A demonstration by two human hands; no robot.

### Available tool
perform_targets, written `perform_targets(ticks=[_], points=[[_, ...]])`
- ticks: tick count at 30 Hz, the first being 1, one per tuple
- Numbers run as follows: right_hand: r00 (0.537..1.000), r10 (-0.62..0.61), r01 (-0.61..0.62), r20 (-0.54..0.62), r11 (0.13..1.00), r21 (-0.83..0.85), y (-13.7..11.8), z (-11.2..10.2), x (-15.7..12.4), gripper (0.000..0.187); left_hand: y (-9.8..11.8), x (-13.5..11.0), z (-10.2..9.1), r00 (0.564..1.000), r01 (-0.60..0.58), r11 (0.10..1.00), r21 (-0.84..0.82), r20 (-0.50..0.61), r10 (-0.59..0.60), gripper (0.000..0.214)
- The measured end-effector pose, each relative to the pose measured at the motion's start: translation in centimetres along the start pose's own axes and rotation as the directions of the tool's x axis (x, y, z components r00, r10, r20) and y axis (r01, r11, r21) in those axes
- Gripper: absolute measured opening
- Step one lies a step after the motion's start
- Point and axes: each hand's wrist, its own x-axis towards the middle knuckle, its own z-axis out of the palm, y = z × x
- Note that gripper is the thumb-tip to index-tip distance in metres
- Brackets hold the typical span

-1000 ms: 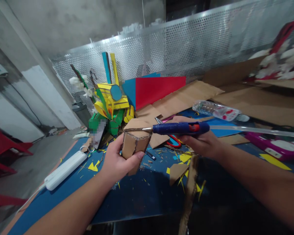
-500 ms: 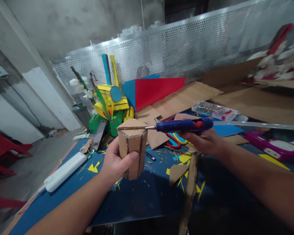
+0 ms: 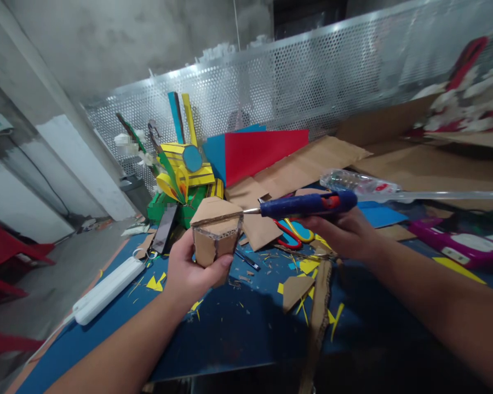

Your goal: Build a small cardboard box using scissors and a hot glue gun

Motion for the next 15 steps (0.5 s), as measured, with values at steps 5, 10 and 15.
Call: perform_targets(ticks=[5, 10, 15], points=[[0.995, 0.08, -0.079, -0.067, 0.997, 0.02, 0.4, 0.3, -0.5, 0.037, -0.4, -0.3, 0.0, 1.0, -0.012, 0.999, -0.029, 0.026, 0.012, 0.051], [0.986, 0.027, -0.012, -0.165, 0.996, 0.092, 0.1, 0.7, -0.5, 0.033, -0.1, -0.2, 0.1, 0.997, -0.017, 0.998, 0.056, 0.08, 0.012, 0.05], [0.991, -0.055, 0.073, -0.124, 0.987, 0.144, -0.8, 0.9, -0.2, 0.021, 0.7, 0.4, 0.4, 0.984, -0.011, 0.984, 0.178, 0.177, -0.021, 0.048]])
